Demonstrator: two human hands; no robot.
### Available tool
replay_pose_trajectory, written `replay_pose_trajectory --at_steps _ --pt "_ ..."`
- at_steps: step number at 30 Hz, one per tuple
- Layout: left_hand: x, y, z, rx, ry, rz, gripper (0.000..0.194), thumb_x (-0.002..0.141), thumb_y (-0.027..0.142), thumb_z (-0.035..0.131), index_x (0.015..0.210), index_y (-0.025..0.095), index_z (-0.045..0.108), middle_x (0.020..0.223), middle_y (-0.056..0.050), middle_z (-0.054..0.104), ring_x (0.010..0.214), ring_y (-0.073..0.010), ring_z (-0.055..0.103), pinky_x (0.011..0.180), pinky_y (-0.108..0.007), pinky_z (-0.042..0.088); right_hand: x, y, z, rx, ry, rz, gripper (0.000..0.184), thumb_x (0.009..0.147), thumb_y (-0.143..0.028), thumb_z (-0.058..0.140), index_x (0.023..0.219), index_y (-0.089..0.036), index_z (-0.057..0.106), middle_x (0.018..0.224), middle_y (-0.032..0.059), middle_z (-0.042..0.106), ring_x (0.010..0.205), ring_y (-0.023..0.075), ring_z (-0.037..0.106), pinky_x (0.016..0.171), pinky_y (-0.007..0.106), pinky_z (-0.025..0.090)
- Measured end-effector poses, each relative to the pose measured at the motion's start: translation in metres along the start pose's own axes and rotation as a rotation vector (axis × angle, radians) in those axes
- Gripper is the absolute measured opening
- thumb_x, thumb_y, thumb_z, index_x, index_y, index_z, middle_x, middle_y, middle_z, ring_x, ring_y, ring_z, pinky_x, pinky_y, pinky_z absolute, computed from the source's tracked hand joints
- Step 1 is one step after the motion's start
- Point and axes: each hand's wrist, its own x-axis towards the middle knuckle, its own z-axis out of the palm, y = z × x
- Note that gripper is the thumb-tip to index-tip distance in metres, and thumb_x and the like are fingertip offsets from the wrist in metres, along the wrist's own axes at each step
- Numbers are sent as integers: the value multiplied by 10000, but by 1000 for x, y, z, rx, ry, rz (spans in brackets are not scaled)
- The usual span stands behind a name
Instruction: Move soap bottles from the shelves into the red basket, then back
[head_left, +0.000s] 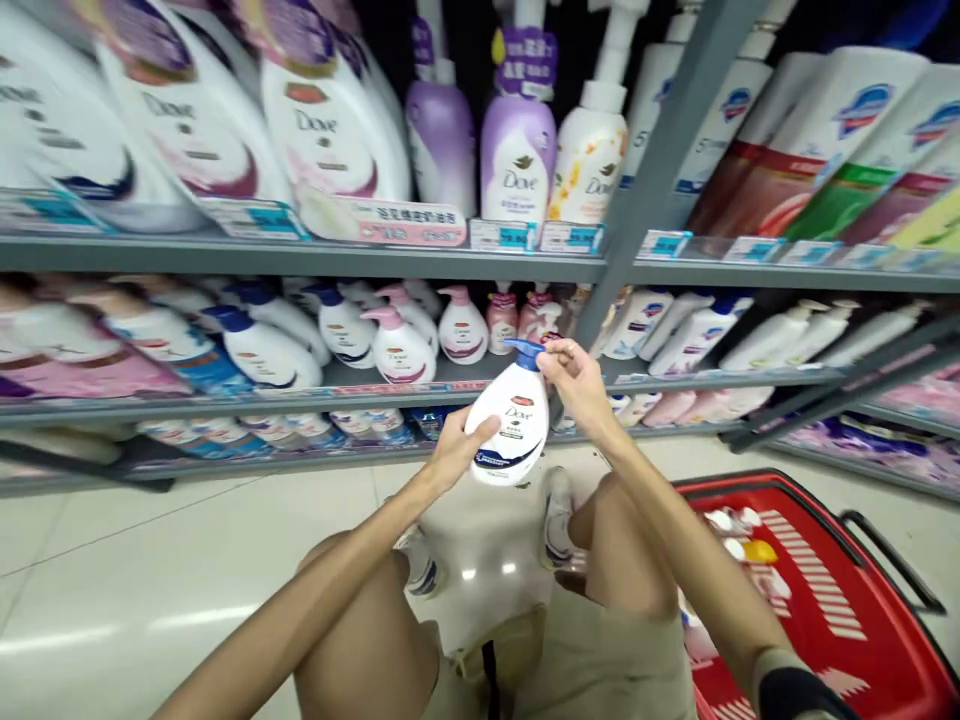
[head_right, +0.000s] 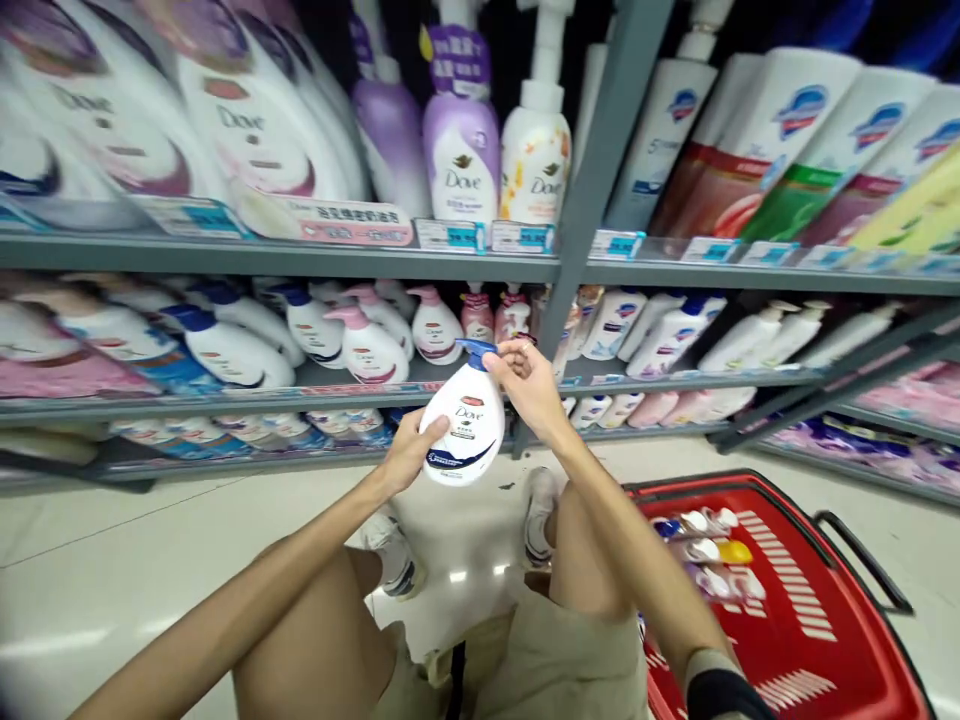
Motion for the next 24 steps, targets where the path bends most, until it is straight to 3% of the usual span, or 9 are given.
replay_pose_trajectory --at_steps 4,8,11,16,24 --pt "10 -8 -32 -253 190 -21 903 768 842 707 1254 82 747 1116 -199 814 1035 -353 779 955 -431 611 -1 48 28 84 -223 74 689 822 -771 723 1198 -196 676 1104 64 733 955 183 672 850 293 567" --pt "17 -13 -40 -410 178 -53 887 857 815 635 1402 115 672 1268 -202 770 1206 -349 733 1113 -472 543 -20 74 46 121 -300 184 639 863 -641 778 1312 -196 682 1265 86 744 1120 249 698 948 346 589" --pt "23 -19 -41 -434 153 -106 829 869 785 653 1348 110 708 1277 -209 764 1197 -356 737 1131 -492 529 -19 75 48 108 -279 248 619 861 -587 808 1323 -189 700 1268 88 758 1074 263 723 924 372 612" --pt "35 -24 -47 -354 153 -62 799 881 797 621 1224 90 768 1236 -211 778 1176 -383 740 1102 -515 541 -4 73 43 66 -263 271 618 841 -585 829 1304 -189 726 1267 85 763 1142 292 709 993 413 602" --pt "40 -19 -41 -398 122 -31 782 874 787 643 1242 108 768 1259 -188 775 1218 -379 722 1115 -504 532 -8 70 43 30 -185 229 570 829 -609 830 1201 -181 769 1232 93 774 1129 292 692 978 398 584"
